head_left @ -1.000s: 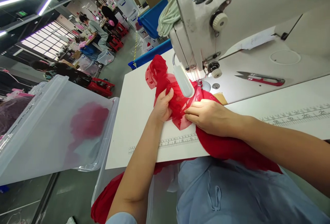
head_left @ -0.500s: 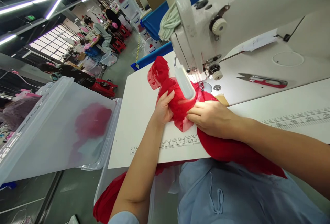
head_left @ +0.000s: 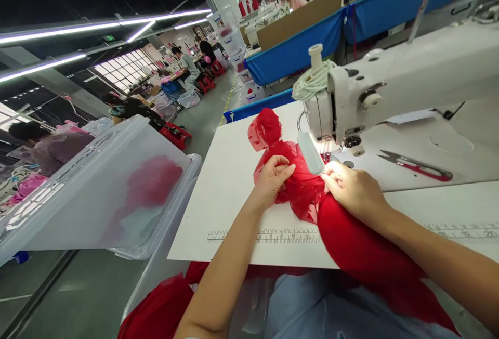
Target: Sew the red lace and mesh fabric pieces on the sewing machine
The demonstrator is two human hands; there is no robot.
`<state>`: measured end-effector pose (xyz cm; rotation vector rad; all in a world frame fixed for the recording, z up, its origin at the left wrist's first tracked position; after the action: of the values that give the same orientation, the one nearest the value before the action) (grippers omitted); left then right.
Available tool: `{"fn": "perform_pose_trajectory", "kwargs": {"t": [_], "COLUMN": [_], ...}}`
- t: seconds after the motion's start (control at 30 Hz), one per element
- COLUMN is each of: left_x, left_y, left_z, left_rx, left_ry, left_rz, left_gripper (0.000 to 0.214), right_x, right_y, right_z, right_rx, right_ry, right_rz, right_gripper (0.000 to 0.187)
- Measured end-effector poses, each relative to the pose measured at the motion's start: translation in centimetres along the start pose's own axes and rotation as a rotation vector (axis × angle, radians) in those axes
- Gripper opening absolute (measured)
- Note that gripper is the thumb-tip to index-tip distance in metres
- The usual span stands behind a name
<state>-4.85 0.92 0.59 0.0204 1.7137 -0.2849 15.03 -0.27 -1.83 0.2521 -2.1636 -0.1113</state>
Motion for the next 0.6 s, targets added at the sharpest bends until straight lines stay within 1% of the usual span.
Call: {"fn": "perform_pose_trajectory", "kwargs": {"t": [0.07, 0.13, 0.33, 0.6], "left_x": [-0.2, -0.4, -0.4, 0.0], "left_y": [0.0, -0.1, -0.3, -0.3], "left_z": [-0.5, -0.7, -0.6, -0.3], "left_rx": [-0.082, -0.104, -0.115, -0.080], "left_ry": [-0.025, -0.065, -0.152, -0.251], "left_rz": [0.043, 0.064, 0.054, -0.045], "left_gripper": [0.055, 0.054, 0.051, 0.051], "right_x": [0.1, 0.4, 1.2, 1.2], "right_y": [0.1, 0.0, -0.1, 0.0], "right_z": [-0.1, -0.2, -0.2, -0.3], "right_rx": [-0.014, -0.010, 0.028, 0.014], "right_ry": [-0.012, -0.033, -0.068, -0.028], "right_rz": [0.048, 0.082, 0.119, 0.135], "right_gripper": [0.011, 0.011, 0.013, 0.014]}}
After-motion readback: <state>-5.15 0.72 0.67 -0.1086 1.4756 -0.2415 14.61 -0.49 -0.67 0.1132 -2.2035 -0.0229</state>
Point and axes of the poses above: each hand's wrist, its own y-axis towards the middle knuckle, its own z-axis out of the palm, x = y × z, the point moved 1 cm from there along y, towards the middle knuckle, and after that the axes turned 13 degrees about y, right-handed, at the moved point
